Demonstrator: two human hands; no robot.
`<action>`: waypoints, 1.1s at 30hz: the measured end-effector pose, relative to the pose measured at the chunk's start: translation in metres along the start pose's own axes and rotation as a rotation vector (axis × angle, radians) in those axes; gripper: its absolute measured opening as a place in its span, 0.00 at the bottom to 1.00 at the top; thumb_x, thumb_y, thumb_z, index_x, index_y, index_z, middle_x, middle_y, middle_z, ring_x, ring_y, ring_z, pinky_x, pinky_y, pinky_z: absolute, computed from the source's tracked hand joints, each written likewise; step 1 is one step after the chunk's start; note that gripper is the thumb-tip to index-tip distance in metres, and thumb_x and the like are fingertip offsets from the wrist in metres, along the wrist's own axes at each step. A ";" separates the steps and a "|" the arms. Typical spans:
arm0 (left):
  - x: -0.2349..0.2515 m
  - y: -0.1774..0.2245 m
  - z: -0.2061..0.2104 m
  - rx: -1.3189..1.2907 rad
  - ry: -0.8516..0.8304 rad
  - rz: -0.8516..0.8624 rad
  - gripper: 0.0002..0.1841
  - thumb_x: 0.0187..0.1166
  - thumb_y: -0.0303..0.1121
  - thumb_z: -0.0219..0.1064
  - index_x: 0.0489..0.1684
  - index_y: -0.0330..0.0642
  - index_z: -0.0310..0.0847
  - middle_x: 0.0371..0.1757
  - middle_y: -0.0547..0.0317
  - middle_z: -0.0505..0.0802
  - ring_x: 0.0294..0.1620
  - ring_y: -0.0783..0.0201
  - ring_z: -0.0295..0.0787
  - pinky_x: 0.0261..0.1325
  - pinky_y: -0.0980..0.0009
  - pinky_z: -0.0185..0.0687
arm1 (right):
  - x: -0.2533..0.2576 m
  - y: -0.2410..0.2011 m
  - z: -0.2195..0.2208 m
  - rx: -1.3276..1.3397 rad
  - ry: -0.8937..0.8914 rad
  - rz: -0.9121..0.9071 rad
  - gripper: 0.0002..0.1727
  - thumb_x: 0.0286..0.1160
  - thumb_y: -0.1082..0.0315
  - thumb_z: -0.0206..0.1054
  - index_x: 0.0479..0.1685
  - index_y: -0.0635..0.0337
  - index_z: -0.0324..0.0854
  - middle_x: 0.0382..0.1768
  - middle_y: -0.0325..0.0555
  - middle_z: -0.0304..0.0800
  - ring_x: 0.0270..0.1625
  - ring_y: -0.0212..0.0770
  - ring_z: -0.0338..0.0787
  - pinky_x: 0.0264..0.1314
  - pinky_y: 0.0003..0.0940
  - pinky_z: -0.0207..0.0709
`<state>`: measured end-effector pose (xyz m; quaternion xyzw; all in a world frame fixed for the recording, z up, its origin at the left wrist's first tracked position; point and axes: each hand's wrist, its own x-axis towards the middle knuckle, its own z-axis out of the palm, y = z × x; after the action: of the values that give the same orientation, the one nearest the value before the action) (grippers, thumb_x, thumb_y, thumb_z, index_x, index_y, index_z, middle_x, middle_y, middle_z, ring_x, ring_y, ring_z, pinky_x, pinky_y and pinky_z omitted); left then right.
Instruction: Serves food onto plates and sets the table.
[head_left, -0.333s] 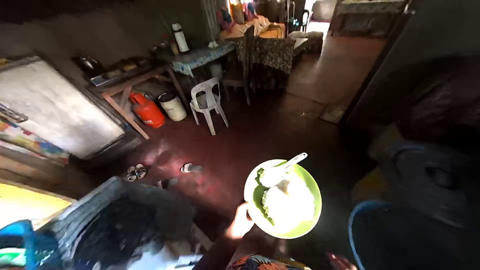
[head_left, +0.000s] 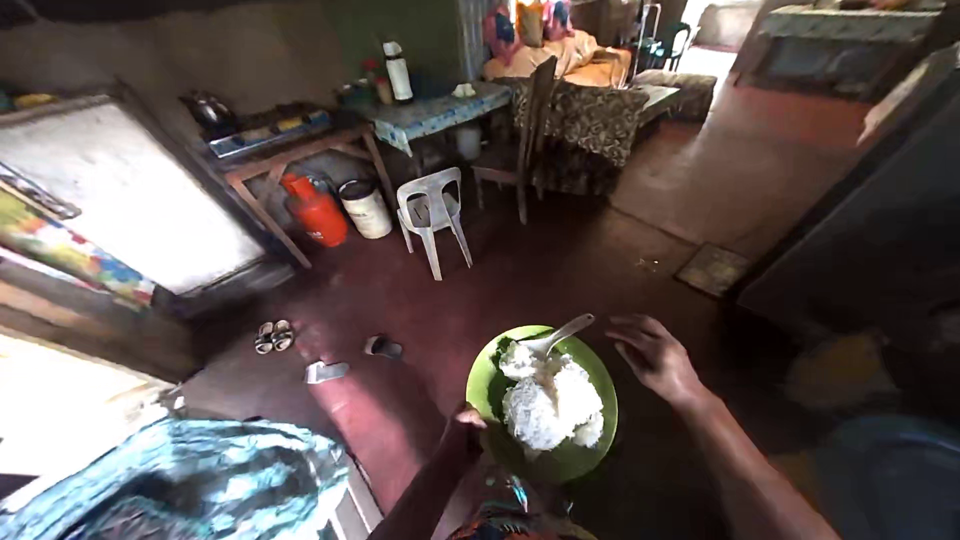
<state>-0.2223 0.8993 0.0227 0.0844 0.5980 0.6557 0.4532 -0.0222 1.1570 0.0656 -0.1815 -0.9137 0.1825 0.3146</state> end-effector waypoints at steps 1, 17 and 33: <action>0.020 0.011 0.013 -0.072 0.058 -0.093 0.13 0.88 0.23 0.40 0.38 0.46 0.70 0.21 0.71 0.83 0.22 0.78 0.81 0.29 0.79 0.81 | 0.042 0.015 0.009 -0.024 -0.082 -0.063 0.14 0.77 0.73 0.64 0.54 0.65 0.92 0.65 0.62 0.89 0.68 0.65 0.87 0.72 0.62 0.76; 0.400 0.162 0.122 -0.222 -0.134 -0.084 0.16 0.68 0.16 0.44 0.45 0.45 0.70 0.25 0.70 0.87 0.25 0.77 0.85 0.31 0.78 0.84 | 0.422 0.251 0.073 -0.141 -0.878 0.279 0.22 0.95 0.60 0.50 0.73 0.61 0.81 0.65 0.64 0.87 0.70 0.63 0.85 0.76 0.64 0.69; 0.730 0.303 0.198 -0.216 0.065 0.097 0.17 0.64 0.20 0.49 0.43 0.52 0.74 0.28 0.72 0.90 0.27 0.77 0.87 0.31 0.75 0.85 | 0.758 0.513 0.153 0.076 -0.561 -0.254 0.16 0.79 0.62 0.69 0.54 0.66 0.90 0.47 0.67 0.88 0.52 0.67 0.88 0.56 0.71 0.76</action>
<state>-0.6620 1.5851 0.0220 0.0425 0.5333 0.7398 0.4079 -0.5673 1.9068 0.1095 0.0033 -0.9727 0.2187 0.0769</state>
